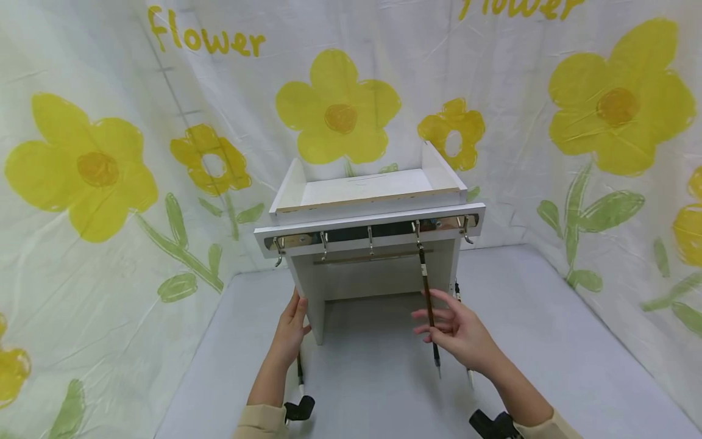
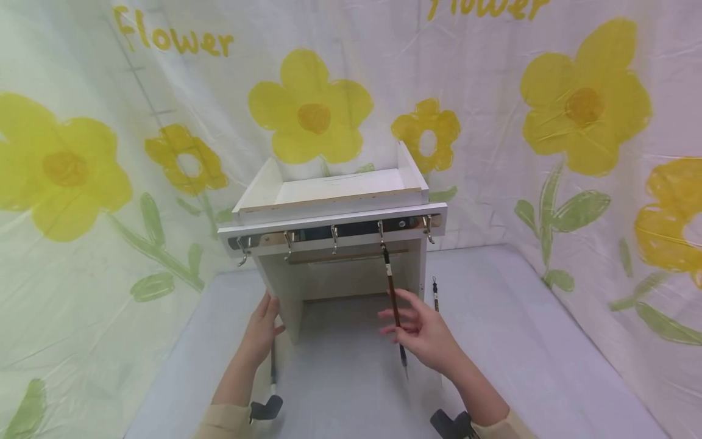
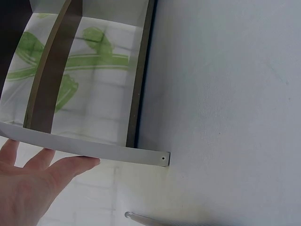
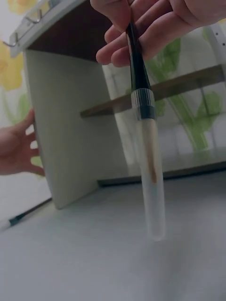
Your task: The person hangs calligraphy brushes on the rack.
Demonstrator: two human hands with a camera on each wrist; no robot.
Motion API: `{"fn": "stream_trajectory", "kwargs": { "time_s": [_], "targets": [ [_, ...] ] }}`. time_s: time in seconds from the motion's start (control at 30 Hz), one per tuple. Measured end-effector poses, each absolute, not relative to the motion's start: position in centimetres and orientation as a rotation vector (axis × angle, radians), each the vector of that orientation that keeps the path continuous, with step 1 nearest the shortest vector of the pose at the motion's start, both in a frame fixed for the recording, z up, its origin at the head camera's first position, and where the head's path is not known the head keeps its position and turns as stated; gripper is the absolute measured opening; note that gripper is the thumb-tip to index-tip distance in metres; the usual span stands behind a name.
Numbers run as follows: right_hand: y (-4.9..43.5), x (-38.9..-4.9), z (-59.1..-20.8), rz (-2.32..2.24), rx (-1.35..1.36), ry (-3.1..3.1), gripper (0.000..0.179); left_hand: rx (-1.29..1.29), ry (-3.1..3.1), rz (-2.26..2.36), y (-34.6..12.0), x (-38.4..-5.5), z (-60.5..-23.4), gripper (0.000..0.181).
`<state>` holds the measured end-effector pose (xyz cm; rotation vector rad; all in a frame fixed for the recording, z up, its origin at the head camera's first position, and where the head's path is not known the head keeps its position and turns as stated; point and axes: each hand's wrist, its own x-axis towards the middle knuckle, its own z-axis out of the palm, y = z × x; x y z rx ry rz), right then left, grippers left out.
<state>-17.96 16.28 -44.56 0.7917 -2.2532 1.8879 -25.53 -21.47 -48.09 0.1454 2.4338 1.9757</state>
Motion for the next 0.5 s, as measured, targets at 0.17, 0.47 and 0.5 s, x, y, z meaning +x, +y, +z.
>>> {"fn": "stream_trajectory", "kwargs": {
  "time_s": [0.17,0.47,0.5],
  "targets": [
    [15.8,-19.2,-45.7,1.817,0.788,-2.245,0.062,0.138,2.440,1.969,-21.5,-25.5,-48.2,0.073],
    [15.2,-20.5,-46.0,1.655,0.716,-2.339,0.056,0.151,2.450,1.975,-21.4,-25.5,-48.2,0.070],
    [15.2,-20.5,-46.0,1.647,0.707,-2.344,0.056,0.156,2.447,1.981,-21.3,-25.5,-48.1,0.070]
  ]
}}
